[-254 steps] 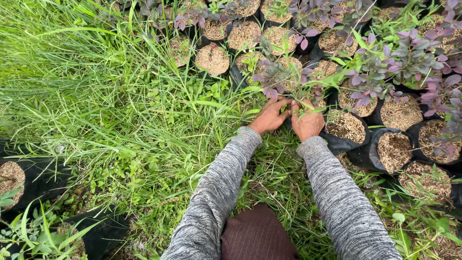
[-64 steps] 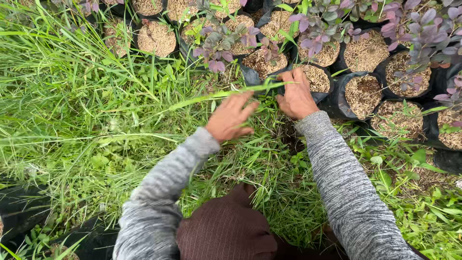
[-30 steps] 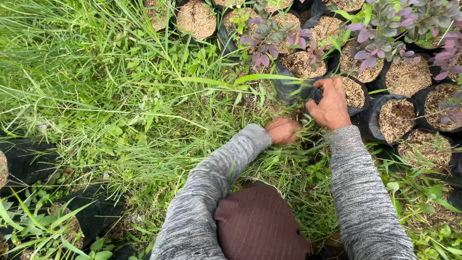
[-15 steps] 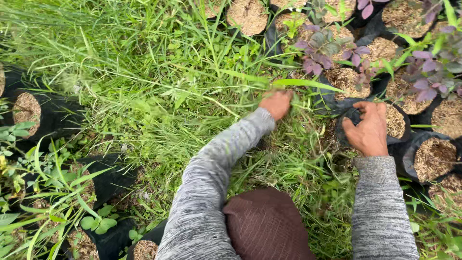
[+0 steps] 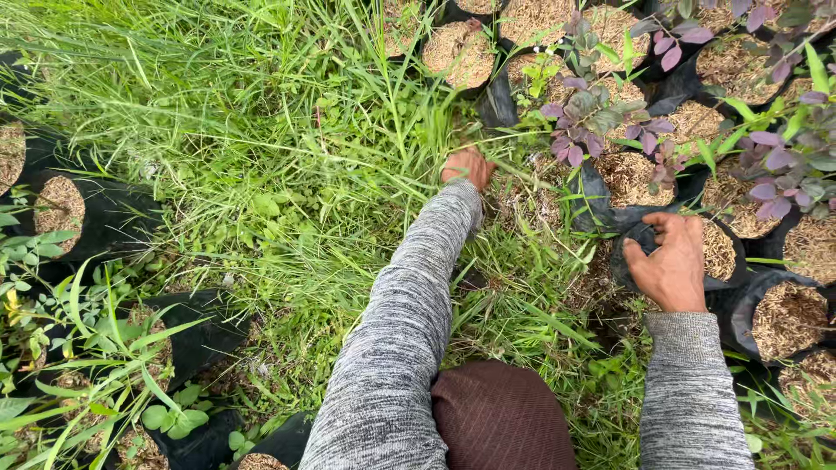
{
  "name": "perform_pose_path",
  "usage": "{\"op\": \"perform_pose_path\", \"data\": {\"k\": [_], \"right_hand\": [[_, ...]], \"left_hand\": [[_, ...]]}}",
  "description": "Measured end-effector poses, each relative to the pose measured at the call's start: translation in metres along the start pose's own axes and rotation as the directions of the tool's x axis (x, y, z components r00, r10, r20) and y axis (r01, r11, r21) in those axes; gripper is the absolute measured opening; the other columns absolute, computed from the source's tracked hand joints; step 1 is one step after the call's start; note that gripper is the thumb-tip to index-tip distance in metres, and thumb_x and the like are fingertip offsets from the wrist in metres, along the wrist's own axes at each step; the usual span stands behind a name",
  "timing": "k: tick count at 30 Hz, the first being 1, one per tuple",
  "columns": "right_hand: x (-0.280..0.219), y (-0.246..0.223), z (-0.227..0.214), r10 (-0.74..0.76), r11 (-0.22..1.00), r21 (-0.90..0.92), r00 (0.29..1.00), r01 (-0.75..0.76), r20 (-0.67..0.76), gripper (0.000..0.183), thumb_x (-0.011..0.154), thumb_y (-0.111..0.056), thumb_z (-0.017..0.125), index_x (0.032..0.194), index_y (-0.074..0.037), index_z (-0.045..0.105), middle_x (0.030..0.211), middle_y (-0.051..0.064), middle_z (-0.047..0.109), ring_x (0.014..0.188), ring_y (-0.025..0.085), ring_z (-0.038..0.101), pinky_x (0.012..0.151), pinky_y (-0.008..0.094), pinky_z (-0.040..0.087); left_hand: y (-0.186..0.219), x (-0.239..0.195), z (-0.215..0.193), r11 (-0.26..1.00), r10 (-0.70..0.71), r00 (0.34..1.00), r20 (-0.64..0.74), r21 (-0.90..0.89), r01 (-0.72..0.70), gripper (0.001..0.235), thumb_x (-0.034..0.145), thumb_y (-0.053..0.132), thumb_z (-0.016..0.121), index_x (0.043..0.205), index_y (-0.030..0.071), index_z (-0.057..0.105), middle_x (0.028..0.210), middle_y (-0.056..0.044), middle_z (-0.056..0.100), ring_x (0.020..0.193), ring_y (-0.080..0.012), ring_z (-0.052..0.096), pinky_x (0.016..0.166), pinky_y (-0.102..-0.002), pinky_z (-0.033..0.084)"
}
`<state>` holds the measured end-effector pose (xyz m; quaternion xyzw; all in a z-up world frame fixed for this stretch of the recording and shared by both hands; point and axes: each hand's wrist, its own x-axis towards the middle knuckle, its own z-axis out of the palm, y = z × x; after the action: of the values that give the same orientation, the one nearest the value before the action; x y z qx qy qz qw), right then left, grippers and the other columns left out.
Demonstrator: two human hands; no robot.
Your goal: The person removes weeds by hand from around potted plants with purple leaves. They pull grass and weeds from between the pots and from the ground, gathering the removed vegetation into a pile.
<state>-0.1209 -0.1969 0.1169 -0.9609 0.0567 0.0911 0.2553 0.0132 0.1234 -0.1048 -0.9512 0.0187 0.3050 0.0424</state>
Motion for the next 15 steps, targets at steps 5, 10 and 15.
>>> {"op": "perform_pose_path", "data": {"k": [5,10,15], "right_hand": [[0.002,-0.003,-0.001,0.003,1.0,0.014,1.0,-0.003,-0.007,0.047,0.084,-0.017,0.08,0.123,0.002,0.063,0.119,0.018,0.05,0.103,0.031,0.062,0.091,0.044,0.053],[-0.006,0.002,-0.001,-0.035,0.999,0.021,0.999,0.035,-0.02,0.045,0.086,-0.017,0.081,0.122,0.002,0.063,0.12,0.018,0.05,0.103,0.031,0.062,0.091,0.044,0.053],[-0.005,0.001,-0.001,-0.06,0.995,0.079,0.998,0.063,-0.036,0.045,0.087,-0.016,0.08,0.123,0.003,0.062,0.12,0.018,0.049,0.102,0.031,0.062,0.09,0.043,0.053]], "left_hand": [[-0.001,-0.015,0.018,0.976,-0.072,0.99,0.118,-0.197,0.094,0.047,0.107,0.045,0.043,0.107,0.005,0.067,0.09,-0.007,0.062,0.064,-0.0162,0.058,0.053,-0.034,0.056],[-0.029,-0.128,0.06,0.93,0.368,0.893,0.259,-0.073,-0.361,0.021,0.096,0.023,0.053,0.107,0.009,0.063,0.08,-0.008,0.061,0.057,-0.0169,0.057,0.052,-0.032,0.059],[-0.106,-0.184,0.025,0.972,-0.042,0.974,0.222,-0.215,0.091,0.05,0.111,0.045,0.038,0.105,0.004,0.067,0.074,-0.009,0.063,0.055,-0.0158,0.057,0.05,-0.034,0.051]]}}
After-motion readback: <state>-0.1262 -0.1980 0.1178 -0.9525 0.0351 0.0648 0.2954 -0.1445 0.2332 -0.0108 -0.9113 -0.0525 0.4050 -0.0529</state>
